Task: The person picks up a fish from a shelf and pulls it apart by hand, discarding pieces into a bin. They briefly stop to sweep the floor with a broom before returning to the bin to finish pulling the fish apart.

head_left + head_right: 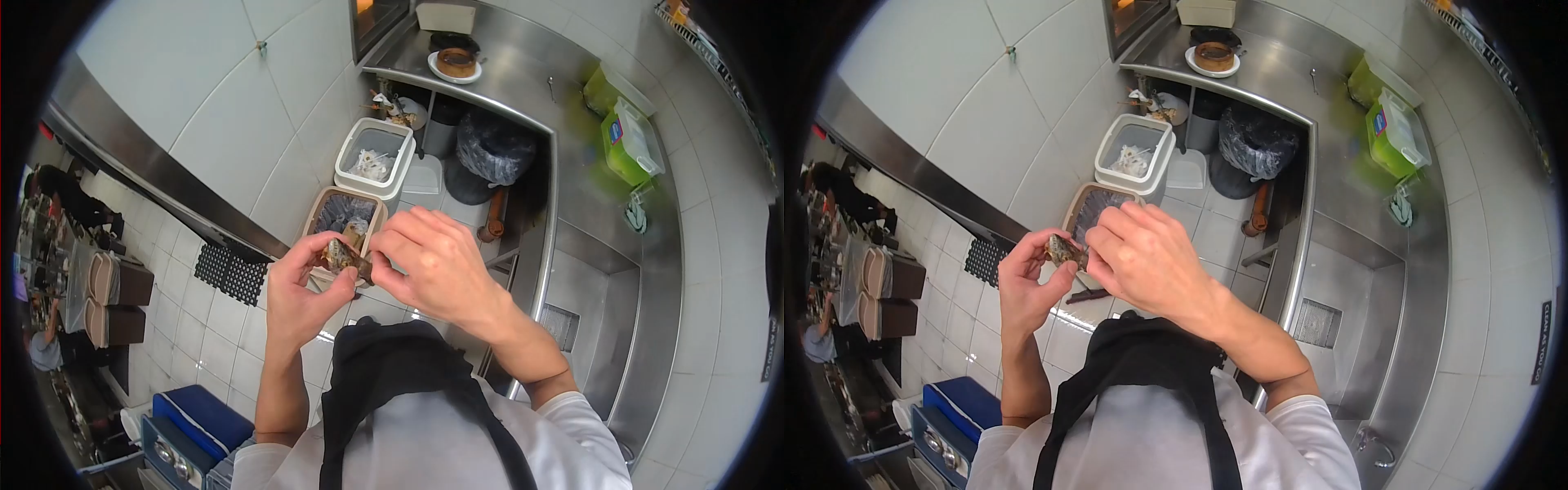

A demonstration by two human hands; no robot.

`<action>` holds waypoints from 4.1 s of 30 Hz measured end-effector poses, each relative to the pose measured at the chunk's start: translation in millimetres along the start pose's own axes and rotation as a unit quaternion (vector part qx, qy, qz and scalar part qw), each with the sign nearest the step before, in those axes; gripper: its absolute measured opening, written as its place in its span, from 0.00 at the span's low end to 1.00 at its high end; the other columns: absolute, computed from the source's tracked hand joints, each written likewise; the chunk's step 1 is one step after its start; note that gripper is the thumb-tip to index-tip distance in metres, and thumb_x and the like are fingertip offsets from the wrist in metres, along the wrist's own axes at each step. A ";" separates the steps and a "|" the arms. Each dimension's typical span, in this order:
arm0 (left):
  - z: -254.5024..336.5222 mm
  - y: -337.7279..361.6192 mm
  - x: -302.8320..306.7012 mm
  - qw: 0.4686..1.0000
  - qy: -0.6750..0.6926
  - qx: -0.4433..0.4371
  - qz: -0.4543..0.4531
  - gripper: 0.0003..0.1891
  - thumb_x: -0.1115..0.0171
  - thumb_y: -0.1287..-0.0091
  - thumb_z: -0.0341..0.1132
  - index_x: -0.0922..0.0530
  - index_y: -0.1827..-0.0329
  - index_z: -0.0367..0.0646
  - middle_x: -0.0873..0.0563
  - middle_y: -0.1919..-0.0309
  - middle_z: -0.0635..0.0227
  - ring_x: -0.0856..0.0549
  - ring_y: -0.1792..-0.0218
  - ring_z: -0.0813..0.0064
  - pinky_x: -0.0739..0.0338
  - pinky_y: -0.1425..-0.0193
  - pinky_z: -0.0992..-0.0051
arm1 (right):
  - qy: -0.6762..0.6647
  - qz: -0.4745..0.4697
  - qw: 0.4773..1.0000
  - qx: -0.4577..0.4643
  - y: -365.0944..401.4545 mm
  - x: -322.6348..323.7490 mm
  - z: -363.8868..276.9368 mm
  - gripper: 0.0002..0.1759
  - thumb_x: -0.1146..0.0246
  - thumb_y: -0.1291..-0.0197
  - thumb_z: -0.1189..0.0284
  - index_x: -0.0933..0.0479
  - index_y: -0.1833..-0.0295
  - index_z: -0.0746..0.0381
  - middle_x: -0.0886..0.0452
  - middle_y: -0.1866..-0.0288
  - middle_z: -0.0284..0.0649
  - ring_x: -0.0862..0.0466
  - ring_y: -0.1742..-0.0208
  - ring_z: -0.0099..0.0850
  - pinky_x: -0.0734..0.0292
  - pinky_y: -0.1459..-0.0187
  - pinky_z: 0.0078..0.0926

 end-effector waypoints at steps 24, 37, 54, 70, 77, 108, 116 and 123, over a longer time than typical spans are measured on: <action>-193.6 174.5 186.7 0.890 0.075 0.200 0.404 0.12 0.34 0.37 0.21 0.23 0.52 0.39 0.17 0.63 0.72 0.20 0.62 0.83 0.27 0.56 0.82 | -0.059 0.326 0.934 -0.133 -35.8 -104.7 94.9 0.04 0.38 0.34 0.79 0.21 0.55 0.66 0.19 0.58 0.42 0.18 0.58 0.31 0.22 0.54 0.27; -225.1 121.6 188.0 0.909 0.196 0.235 0.282 0.14 0.34 0.39 0.21 0.22 0.51 0.40 0.16 0.58 0.72 0.20 0.58 0.82 0.27 0.49 0.80 | -0.287 -0.299 0.767 -0.489 132.6 -338.3 165.7 0.22 0.45 0.32 0.76 0.26 0.34 0.62 0.18 0.45 0.42 0.15 0.52 0.29 0.19 0.55 0.28; -152.0 21.6 26.4 0.969 0.226 0.100 0.015 0.16 0.34 0.39 0.16 0.26 0.51 0.39 0.20 0.49 0.63 0.21 0.51 0.77 0.26 0.48 0.77 | -0.438 0.058 0.810 -0.385 92.8 -153.2 74.5 0.20 0.33 0.36 0.80 0.26 0.39 0.65 0.17 0.54 0.39 0.16 0.54 0.23 0.20 0.51 0.23; -130.0 35.3 6.4 0.993 0.027 0.009 0.111 0.14 0.33 0.41 0.15 0.26 0.55 0.34 0.20 0.51 0.55 0.19 0.50 0.72 0.24 0.43 0.74 | -0.472 0.098 0.795 -0.368 86.6 -146.6 78.2 0.17 0.29 0.41 0.80 0.27 0.50 0.64 0.20 0.62 0.33 0.21 0.62 0.19 0.24 0.58 0.19; -131.7 43.1 7.5 0.987 0.011 -0.013 0.160 0.16 0.30 0.44 0.16 0.25 0.55 0.34 0.18 0.52 0.56 0.17 0.51 0.72 0.21 0.46 0.74 | -0.485 0.120 0.781 -0.375 82.5 -146.6 73.1 0.18 0.30 0.42 0.81 0.27 0.49 0.64 0.20 0.61 0.33 0.21 0.61 0.20 0.24 0.57 0.20; -95.0 44.6 12.3 0.945 -0.246 -0.154 0.148 0.15 0.25 0.49 0.19 0.21 0.60 0.35 0.13 0.61 0.55 0.13 0.61 0.65 0.19 0.55 0.72 | -0.551 0.120 0.707 -0.426 82.4 -160.5 67.2 0.25 0.29 0.41 0.80 0.38 0.47 0.63 0.24 0.59 0.37 0.23 0.59 0.20 0.21 0.56 0.20; -108.0 43.9 15.9 0.956 -0.215 -0.119 0.160 0.16 0.25 0.48 0.20 0.21 0.57 0.33 0.13 0.61 0.55 0.13 0.60 0.67 0.19 0.53 0.73 | -0.547 0.138 0.706 -0.427 83.6 -164.2 68.0 0.24 0.29 0.40 0.80 0.38 0.46 0.64 0.24 0.58 0.37 0.22 0.58 0.21 0.20 0.57 0.20; -102.4 37.4 9.5 0.935 -0.297 -0.140 0.132 0.20 0.27 0.50 0.19 0.17 0.52 0.38 0.17 0.59 0.60 0.15 0.62 0.64 0.19 0.58 0.70 | -0.559 0.115 0.686 -0.450 84.5 -164.9 72.1 0.24 0.30 0.41 0.81 0.38 0.47 0.65 0.24 0.57 0.40 0.20 0.58 0.24 0.18 0.55 0.22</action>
Point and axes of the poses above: each hand's wrist, its own y-axis away from the middle knuckle, its own x-axis out of the back of the hand, z = x × y, the point moved 7 cm from there along -y, towards the middle knuckle
